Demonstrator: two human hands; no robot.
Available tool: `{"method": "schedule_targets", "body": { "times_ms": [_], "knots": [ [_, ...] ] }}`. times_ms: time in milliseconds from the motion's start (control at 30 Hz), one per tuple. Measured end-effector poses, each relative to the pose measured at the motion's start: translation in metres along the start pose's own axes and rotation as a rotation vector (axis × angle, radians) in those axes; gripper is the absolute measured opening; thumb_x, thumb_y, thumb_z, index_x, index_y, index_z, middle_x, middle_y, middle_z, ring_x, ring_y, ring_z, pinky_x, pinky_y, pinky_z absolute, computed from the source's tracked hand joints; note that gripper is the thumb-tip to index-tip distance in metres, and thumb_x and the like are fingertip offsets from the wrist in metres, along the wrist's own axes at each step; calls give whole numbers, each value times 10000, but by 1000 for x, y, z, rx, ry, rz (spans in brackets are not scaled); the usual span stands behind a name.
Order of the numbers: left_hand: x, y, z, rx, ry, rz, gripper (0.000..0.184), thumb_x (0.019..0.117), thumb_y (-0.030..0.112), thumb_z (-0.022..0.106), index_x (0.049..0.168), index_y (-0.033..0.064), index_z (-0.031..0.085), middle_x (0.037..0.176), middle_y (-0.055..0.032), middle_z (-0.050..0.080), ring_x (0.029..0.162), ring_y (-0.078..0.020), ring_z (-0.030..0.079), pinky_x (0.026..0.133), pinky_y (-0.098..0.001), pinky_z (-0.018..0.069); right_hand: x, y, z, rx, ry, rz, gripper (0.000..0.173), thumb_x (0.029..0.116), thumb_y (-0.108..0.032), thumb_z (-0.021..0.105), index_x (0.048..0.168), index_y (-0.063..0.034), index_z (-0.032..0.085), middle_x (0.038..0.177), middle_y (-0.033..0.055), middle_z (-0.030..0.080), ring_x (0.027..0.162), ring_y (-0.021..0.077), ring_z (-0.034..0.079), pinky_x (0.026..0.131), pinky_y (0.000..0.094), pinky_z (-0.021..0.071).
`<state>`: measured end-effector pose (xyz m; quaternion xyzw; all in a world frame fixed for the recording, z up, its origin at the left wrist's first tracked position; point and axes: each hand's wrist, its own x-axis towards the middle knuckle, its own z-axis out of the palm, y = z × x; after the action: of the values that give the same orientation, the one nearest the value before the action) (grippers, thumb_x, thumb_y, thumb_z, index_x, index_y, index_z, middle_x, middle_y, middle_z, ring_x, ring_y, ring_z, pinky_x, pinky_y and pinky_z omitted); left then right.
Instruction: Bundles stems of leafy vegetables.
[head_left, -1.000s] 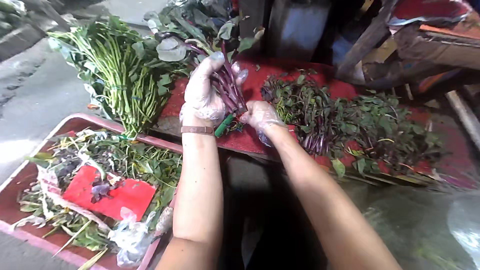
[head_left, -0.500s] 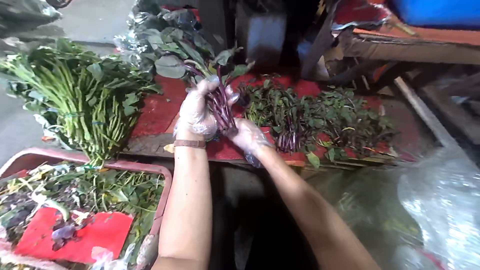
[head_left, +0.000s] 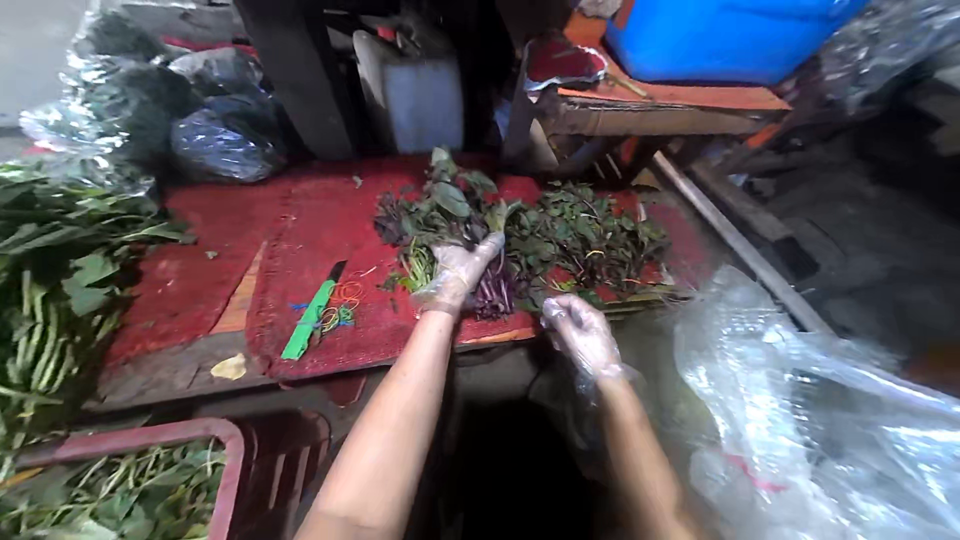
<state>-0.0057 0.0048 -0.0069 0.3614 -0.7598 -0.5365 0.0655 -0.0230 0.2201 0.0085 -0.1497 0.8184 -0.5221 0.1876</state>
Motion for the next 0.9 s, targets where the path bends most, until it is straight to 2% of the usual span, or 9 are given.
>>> {"method": "schedule_targets", "body": {
  "times_ms": [67, 167, 300, 367, 500, 600, 733, 800, 900],
  "knots": [
    [-1, -3, -8, 14, 47, 52, 918, 872, 671, 682, 1461, 5, 458, 1397, -289, 548, 1274, -450, 550, 1038, -649, 437, 4, 7, -7, -26, 59, 31, 220, 1044, -168, 563, 1143, -10, 681, 886, 40, 691, 683, 61, 618, 651, 252, 541],
    [-11, 7, -23, -88, 11, -17, 792, 917, 623, 661, 1380, -5, 525, 1247, -265, 629, 1131, -408, 618, 954, -609, 492, 24, 14, -19, -133, 249, 51, 324, 1029, -197, 609, 1289, -5, 641, 1178, 185, 689, 1031, 248, 681, 939, 441, 549],
    [-34, 26, -29, -136, -55, -73, 830, 894, 720, 606, 1380, 50, 547, 1263, -239, 624, 1138, -385, 602, 938, -595, 487, 79, 36, -35, -301, 589, 157, 612, 1001, -441, 625, 1465, -55, 529, 1478, 273, 495, 1359, 438, 492, 1111, 617, 396],
    [-27, 21, -21, -17, -90, -45, 855, 893, 723, 607, 1403, 39, 542, 1274, -249, 629, 1162, -395, 608, 959, -600, 489, 109, 45, -40, -393, 521, 310, 822, 956, -618, 604, 1546, -74, 428, 1512, 289, 465, 1399, 461, 457, 1116, 668, 373],
    [-6, 9, -15, 242, -91, -169, 1112, 817, 774, 657, 1514, -29, 332, 1399, -307, 531, 1272, -447, 551, 1029, -627, 451, 132, 49, -39, -497, 392, 423, 609, 1006, -508, 587, 1461, -105, 541, 1396, 250, 597, 1336, 446, 531, 1063, 696, 385],
    [-5, 2, -18, 178, 13, -85, 1052, 795, 704, 745, 1463, -43, 427, 1420, -324, 503, 1294, -448, 530, 1042, -618, 445, 123, 50, -36, -504, 550, 324, 569, 1015, -443, 593, 1468, -103, 539, 1429, 235, 578, 1355, 432, 517, 1089, 672, 376],
    [-13, 4, -21, 246, 238, -63, 1385, 671, 655, 875, 1609, 27, 73, 1601, -314, 241, 1311, -472, 513, 1015, -595, 487, 94, 32, -30, -253, 739, 152, 581, 1030, -337, 604, 1517, -59, 452, 1420, 256, 574, 1326, 423, 547, 1103, 624, 401],
    [-19, 10, -32, 315, 225, 5, 1297, 686, 658, 864, 1609, 63, 173, 1565, -302, 334, 1263, -481, 547, 986, -642, 475, 74, 12, -27, -37, 743, 115, 608, 1043, -276, 605, 1549, -27, 378, 1388, 261, 587, 1252, 360, 607, 1078, 529, 462],
    [-19, 13, -56, 328, 116, 105, 1048, 777, 691, 772, 1582, 158, 363, 1501, -269, 465, 1261, -502, 538, 967, -727, 429, 51, 1, -18, 498, 718, -32, 405, 1046, -127, 571, 1431, -49, 469, 1015, 70, 631, 712, 85, 604, 658, 240, 540]
  ]
}}
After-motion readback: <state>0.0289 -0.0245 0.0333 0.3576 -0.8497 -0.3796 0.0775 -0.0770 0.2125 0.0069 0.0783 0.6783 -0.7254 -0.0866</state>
